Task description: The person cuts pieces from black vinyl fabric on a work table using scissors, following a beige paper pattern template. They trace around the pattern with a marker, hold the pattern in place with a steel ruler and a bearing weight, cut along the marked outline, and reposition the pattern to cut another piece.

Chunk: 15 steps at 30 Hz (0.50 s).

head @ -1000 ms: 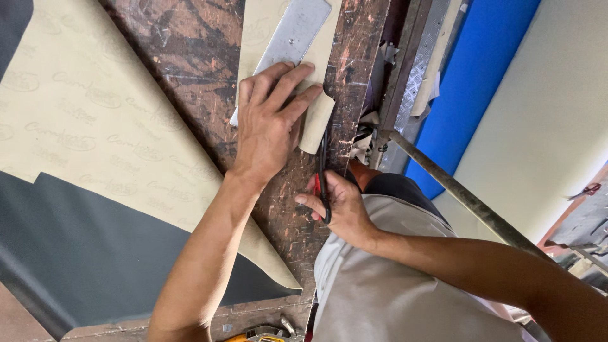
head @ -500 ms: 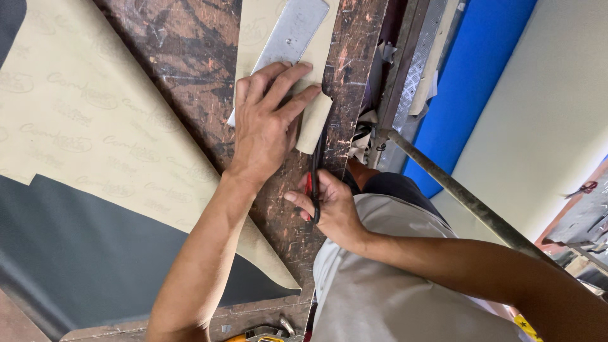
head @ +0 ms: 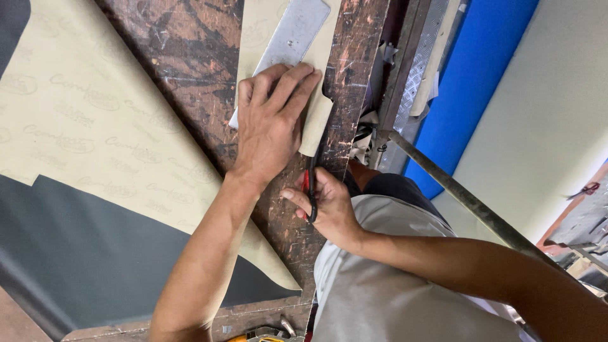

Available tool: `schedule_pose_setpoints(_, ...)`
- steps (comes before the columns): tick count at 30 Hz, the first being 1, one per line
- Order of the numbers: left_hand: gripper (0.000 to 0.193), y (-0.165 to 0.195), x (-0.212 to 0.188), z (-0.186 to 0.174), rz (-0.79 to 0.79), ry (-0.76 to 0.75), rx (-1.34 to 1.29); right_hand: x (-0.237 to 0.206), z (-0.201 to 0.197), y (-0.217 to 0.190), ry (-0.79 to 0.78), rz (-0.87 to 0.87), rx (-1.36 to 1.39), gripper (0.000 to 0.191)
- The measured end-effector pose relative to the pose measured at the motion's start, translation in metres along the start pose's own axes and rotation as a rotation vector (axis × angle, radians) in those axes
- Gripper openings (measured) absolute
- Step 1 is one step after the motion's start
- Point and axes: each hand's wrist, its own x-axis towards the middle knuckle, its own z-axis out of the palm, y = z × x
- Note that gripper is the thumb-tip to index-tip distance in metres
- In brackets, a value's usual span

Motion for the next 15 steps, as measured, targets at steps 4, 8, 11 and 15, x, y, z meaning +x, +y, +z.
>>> schedule_pose_setpoints(4, 0.047, 0.0003, -0.0003, -0.0011, -0.01, -0.011, 0.013, 0.0033, 0.0049, -0.0015, 0.02, -0.04, 0.02, 0.023)
schedule_pose_setpoints(8, 0.049, 0.0002, 0.0001, -0.0015, -0.008, -0.02, 0.013, 0.0036, 0.0075, -0.0016, 0.027, -0.037, 0.055, 0.023)
schedule_pose_setpoints(11, 0.049, -0.0005, 0.0007, -0.0014, 0.0, -0.012, 0.013, 0.0028, 0.0065, -0.002, 0.044, 0.0, -0.024, 0.021)
schedule_pose_setpoints(15, 0.048, -0.0005, 0.0011, -0.0002, -0.003, -0.009, 0.013, 0.0036, 0.0063, -0.0018, 0.031, -0.005, 0.008, 0.022)
